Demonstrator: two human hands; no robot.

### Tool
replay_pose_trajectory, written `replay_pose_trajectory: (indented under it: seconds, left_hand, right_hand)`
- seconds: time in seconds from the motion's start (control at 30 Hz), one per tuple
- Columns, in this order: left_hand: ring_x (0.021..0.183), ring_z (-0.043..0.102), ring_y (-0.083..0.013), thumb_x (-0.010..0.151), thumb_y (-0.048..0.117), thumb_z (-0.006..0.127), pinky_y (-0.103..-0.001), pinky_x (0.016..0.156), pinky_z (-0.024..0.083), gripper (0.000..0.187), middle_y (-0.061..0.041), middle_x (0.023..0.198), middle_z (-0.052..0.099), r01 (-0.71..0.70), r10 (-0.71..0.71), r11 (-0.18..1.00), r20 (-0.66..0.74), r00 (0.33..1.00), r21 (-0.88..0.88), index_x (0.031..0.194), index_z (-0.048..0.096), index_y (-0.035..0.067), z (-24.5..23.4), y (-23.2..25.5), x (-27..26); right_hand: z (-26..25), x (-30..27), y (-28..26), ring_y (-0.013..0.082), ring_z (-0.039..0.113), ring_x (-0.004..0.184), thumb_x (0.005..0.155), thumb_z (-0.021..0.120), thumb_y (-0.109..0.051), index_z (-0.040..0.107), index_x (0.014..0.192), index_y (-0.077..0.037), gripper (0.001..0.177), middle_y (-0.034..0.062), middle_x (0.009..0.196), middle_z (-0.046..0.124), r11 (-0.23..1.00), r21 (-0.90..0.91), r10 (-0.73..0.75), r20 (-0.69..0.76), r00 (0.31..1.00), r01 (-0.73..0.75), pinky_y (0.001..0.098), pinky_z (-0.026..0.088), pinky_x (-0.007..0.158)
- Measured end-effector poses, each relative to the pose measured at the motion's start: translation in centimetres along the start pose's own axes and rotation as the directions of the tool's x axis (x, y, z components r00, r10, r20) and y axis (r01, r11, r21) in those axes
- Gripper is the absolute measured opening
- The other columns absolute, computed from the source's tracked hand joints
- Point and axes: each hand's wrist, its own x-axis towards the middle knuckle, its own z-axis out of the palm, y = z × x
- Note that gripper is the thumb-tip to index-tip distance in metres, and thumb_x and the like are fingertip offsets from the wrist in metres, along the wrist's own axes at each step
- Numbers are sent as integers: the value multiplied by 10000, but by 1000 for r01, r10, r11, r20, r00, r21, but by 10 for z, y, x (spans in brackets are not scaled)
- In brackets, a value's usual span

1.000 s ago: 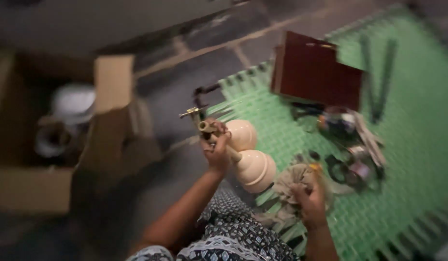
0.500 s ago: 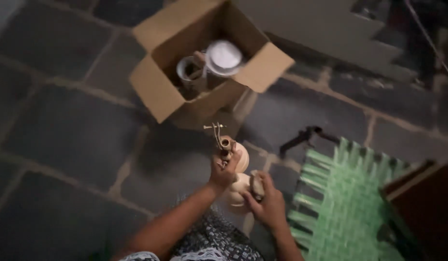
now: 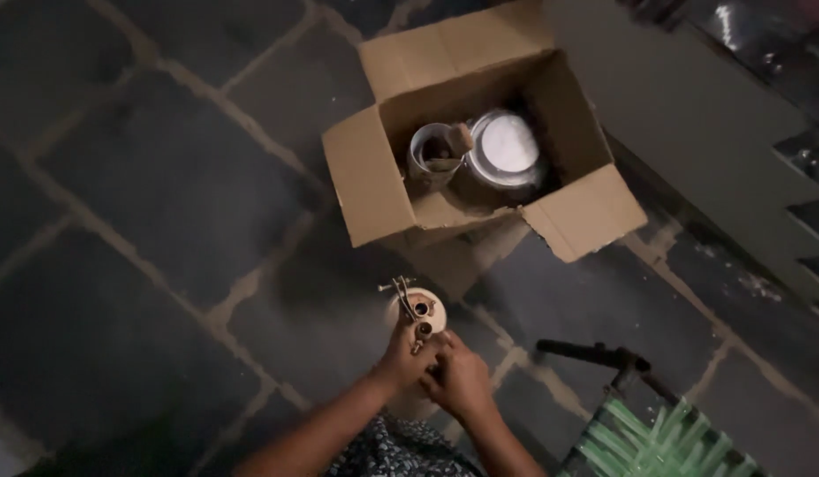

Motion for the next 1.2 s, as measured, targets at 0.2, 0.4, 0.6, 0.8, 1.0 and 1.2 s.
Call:
replay_pose_trajectory:
  seconds: [0.2, 0.4, 0.6, 0.8, 1.0, 1.2]
  left_hand:
    - [1085, 560, -246, 704, 379, 909, -407, 895, 527, 949, -133, 1211, 509, -144, 168, 929, -44, 985, 340, 1354, 339, -12, -24, 20, 42]
    - [1187, 562, -271, 991, 174, 657, -385, 963, 592, 409, -151, 1264, 510, -172, 182, 981, -113, 977, 93, 1322, 470, 23, -22, -4, 90]
    - [964, 660, -242, 1012, 130, 671, -342, 893, 543, 211, -110, 1087, 665, -181, 253, 953, -310, 916, 242, 1191, 610, 36, 0, 16, 169]
    - [1121, 628, -335, 859, 70, 788, -410, 948, 496, 239, -165, 1180, 630, -251, 516, 806, -429, 741, 536, 1080, 708, 24, 44, 29, 250]
    - [1035, 693, -250, 851, 30, 802, -342, 837, 572, 235, -98, 1086, 719, -61, 294, 916, -561, 774, 397, 1076, 747, 70, 55, -26, 299]
    - [849, 664, -181, 801, 80, 863, -325, 781, 544, 342, -62, 961, 731, 214, -95, 974, -719, 688, 77, 1103, 705, 59, 51, -135, 347]
  right_hand:
    - [-23, 47, 32, 404, 696, 933, 678, 841, -151, 675, 1096, -68, 457, 168, 1084, 704, 986, 54, -134, -309, 942, 158, 437, 565, 760]
    - [-75, 104, 101, 255, 756, 947, 887, 717, -214, 672, 1182, -42, 344, 141, 1093, 743, 912, 410, 174, -387, 906, 0, 371, 623, 752]
    - [-148, 185, 154, 218, 736, 930, 947, 728, -239, 667, 1208, 52, 395, 181, 1042, 749, 918, 362, 38, -486, 873, 162, 354, 587, 770]
    - [-178, 286, 210, 173, 724, 804, 915, 741, -184, 702, 1163, 9, 317, 140, 958, 766, 831, 557, 150, -254, 956, 17, 319, 596, 701]
    - [-151, 378, 251, 120, 717, 969, 940, 663, -65, 645, 1282, -52, 343, 89, 1115, 762, 844, 471, -184, -193, 964, 255, 286, 571, 798]
    - [-137, 423, 228, 269, 714, 847, 861, 742, -132, 672, 1235, -130, 380, 154, 1043, 741, 958, 181, -212, -68, 975, 221, 373, 558, 740]
